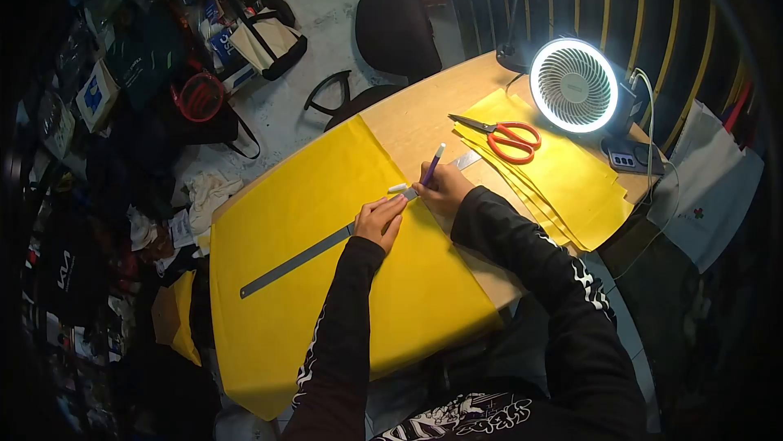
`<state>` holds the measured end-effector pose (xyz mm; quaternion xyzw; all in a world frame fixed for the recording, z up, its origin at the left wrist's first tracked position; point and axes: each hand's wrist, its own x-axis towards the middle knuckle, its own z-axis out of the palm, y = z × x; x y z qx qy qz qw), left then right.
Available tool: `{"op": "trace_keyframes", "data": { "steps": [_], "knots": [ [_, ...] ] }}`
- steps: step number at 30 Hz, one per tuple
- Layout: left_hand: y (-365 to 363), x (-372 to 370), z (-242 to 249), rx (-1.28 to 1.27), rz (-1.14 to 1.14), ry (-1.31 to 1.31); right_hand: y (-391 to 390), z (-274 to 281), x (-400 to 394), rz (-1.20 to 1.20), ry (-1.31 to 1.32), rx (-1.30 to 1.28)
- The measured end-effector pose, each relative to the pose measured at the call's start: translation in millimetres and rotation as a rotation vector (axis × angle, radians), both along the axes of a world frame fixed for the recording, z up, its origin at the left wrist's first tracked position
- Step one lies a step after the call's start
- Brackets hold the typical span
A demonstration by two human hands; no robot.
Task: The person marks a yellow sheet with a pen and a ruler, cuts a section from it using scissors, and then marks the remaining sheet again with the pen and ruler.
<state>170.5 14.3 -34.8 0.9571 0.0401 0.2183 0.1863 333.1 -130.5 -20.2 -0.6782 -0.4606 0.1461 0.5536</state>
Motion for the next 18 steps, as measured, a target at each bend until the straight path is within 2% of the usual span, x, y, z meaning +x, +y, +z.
{"op": "trace_keyframes", "data": {
  "steps": [18],
  "knots": [
    [1.2,-0.1,-2.7,-0.013,-0.016,-0.034,1.5,-3.1,1.5,0.019,0.009,0.034]
  ]
}}
